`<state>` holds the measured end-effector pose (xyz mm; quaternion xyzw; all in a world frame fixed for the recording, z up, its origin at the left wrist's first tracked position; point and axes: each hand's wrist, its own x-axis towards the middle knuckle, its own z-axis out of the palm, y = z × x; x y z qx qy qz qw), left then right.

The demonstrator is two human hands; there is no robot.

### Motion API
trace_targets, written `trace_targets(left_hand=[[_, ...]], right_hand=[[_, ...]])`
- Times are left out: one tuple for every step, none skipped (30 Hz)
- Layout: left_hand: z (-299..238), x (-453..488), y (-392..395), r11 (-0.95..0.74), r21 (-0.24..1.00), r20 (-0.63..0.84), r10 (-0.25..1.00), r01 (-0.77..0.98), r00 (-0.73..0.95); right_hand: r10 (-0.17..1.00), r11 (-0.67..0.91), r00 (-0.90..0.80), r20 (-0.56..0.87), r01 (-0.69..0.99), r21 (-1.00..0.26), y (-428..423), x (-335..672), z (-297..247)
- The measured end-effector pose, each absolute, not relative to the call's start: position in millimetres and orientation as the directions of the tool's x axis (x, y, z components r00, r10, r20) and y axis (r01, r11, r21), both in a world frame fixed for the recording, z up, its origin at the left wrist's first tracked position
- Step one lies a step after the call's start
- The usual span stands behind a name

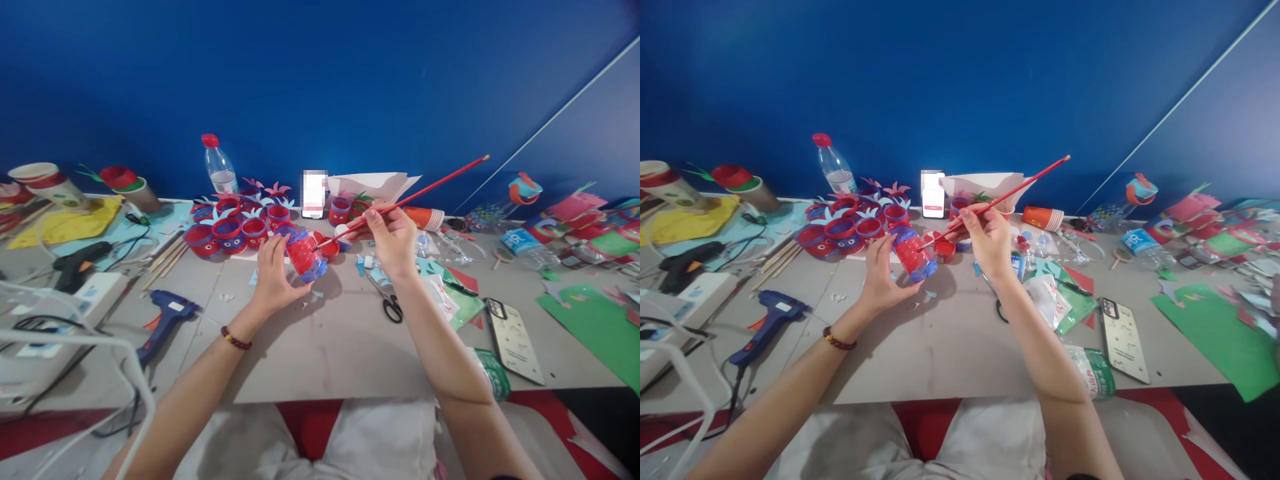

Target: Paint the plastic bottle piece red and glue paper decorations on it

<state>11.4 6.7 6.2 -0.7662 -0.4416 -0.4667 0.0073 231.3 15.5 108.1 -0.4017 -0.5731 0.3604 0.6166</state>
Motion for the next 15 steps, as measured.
trace_targets(left_hand=[[6, 11, 7, -0.618, 0.397, 0.728, 0.662, 0.679, 0.178], [6, 11, 7, -0.623, 0.404, 0.727, 0.663, 0.67, 0.178], [6, 11, 7, -0.625, 0.417, 0.723, 0.668, 0.66, 0.175], [5, 11, 7, -0.626, 0.431, 0.718, 0.674, 0.649, 0.173], [5, 11, 7, -0.629, 0.44, 0.717, 0.676, 0.641, 0.171], [5, 11, 7, -0.633, 0.441, 0.72, 0.673, 0.636, 0.17], [4, 11, 7, -0.637, 0.438, 0.726, 0.667, 0.634, 0.168], [3, 11, 8, -0.64, 0.432, 0.733, 0.659, 0.635, 0.166], [3, 10, 8, -0.643, 0.425, 0.741, 0.652, 0.637, 0.163], [2, 10, 8, -0.643, 0.419, 0.747, 0.645, 0.641, 0.159], [2, 10, 8, -0.644, 0.413, 0.753, 0.639, 0.643, 0.156], [2, 9, 8, -0.646, 0.408, 0.759, 0.633, 0.645, 0.153], [2, 9, 8, -0.647, 0.403, 0.764, 0.628, 0.647, 0.152], [2, 9, 8, -0.648, 0.399, 0.767, 0.623, 0.648, 0.151], [3, 9, 8, -0.649, 0.396, 0.769, 0.621, 0.65, 0.151]], right_hand=[[0.915, 0.398, 0.069, 0.397, -0.002, -0.917, 15, 231, 110], [0.923, 0.383, 0.054, 0.381, -0.025, -0.924, 14, 231, 111], [0.929, 0.37, 0.036, 0.368, -0.049, -0.928, 14, 232, 111], [0.934, 0.357, 0.016, 0.357, -0.071, -0.931, 15, 232, 111], [0.939, 0.343, -0.007, 0.344, -0.087, -0.935, 15, 232, 111], [0.943, 0.328, -0.03, 0.332, -0.097, -0.94, 16, 232, 110], [0.946, 0.315, -0.052, 0.321, -0.102, -0.944, 17, 231, 108], [0.947, 0.307, -0.07, 0.314, -0.102, -0.946, 17, 230, 106], [0.947, 0.302, -0.084, 0.311, -0.099, -0.948, 17, 228, 104], [0.946, 0.302, -0.094, 0.31, -0.094, -0.949, 16, 227, 102], [0.944, 0.306, -0.099, 0.314, -0.085, -0.948, 16, 225, 101], [0.943, 0.313, -0.098, 0.319, -0.073, -0.947, 15, 224, 101], [0.942, 0.32, -0.089, 0.324, -0.06, -0.945, 14, 222, 100], [0.941, 0.328, -0.076, 0.331, -0.049, -0.944, 13, 222, 100], [0.939, 0.337, -0.061, 0.339, -0.041, -0.941, 13, 222, 101]])
